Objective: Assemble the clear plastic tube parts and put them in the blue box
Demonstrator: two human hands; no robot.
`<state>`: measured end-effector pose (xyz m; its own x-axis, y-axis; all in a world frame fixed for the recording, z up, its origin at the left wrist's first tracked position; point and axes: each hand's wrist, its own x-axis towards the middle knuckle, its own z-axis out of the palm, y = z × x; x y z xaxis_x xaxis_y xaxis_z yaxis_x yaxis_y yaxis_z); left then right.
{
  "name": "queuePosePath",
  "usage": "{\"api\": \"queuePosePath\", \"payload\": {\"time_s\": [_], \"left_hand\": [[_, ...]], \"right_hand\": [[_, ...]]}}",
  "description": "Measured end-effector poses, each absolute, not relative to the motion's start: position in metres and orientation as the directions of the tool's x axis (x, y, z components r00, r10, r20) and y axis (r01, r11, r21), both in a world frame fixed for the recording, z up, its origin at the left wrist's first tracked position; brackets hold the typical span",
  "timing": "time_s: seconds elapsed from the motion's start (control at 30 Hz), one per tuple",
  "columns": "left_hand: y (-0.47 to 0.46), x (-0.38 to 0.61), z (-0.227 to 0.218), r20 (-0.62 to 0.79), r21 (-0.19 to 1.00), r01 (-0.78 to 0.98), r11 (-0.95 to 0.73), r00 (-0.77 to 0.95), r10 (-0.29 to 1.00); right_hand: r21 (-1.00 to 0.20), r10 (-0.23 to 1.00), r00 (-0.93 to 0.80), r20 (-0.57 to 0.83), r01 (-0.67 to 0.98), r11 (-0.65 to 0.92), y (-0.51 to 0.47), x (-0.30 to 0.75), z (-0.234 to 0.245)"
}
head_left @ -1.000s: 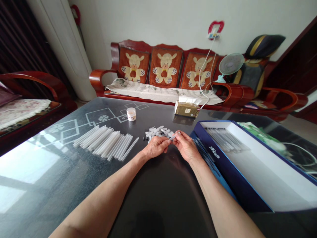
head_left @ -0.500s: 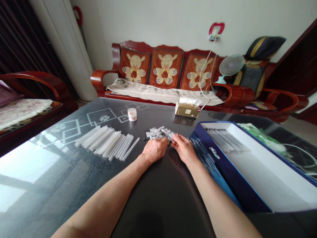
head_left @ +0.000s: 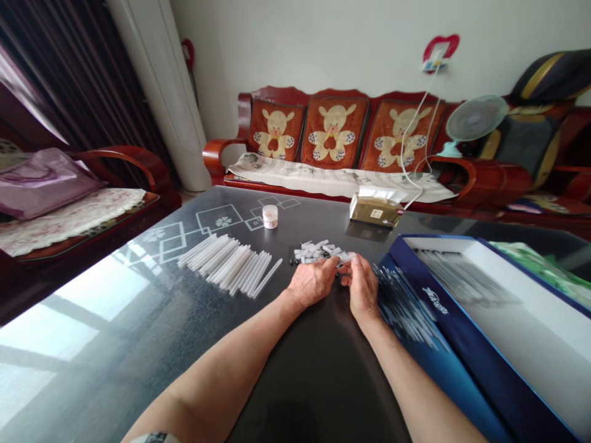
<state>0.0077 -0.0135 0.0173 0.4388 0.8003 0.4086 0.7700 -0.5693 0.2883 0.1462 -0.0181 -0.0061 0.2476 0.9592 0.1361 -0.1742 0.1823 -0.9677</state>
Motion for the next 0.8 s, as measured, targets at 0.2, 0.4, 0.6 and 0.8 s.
{"api": "queuePosePath", "payload": {"time_s": [0.2,0.4,0.6,0.8], "left_hand": [[-0.01,0.005,0.012,0.473,0.252,0.81,-0.53,0.375,0.798],[-0.002,-0.006,0.007,0.658,0.138,0.798,-0.587,0.369,0.656],[0.002,-0.008,0.006,0.782,0.153,0.723,-0.674,0.328,0.529],[0.007,-0.009,0.0,0.806,0.173,0.699,-0.694,0.304,0.508]], "right_hand": [[-0.966,0.923,0.334,0.19,-0.106,0.237,-0.02,0.137,-0.004],[-0.986,0.977,0.178,0.118,-0.092,0.136,-0.024,0.145,0.011],[-0.795,0.892,0.055,0.449,0.481,0.371,-0.037,0.207,0.076],[-0.646,0.754,0.485,0.443,0.756,-0.107,-0.043,0.331,0.097]]}}
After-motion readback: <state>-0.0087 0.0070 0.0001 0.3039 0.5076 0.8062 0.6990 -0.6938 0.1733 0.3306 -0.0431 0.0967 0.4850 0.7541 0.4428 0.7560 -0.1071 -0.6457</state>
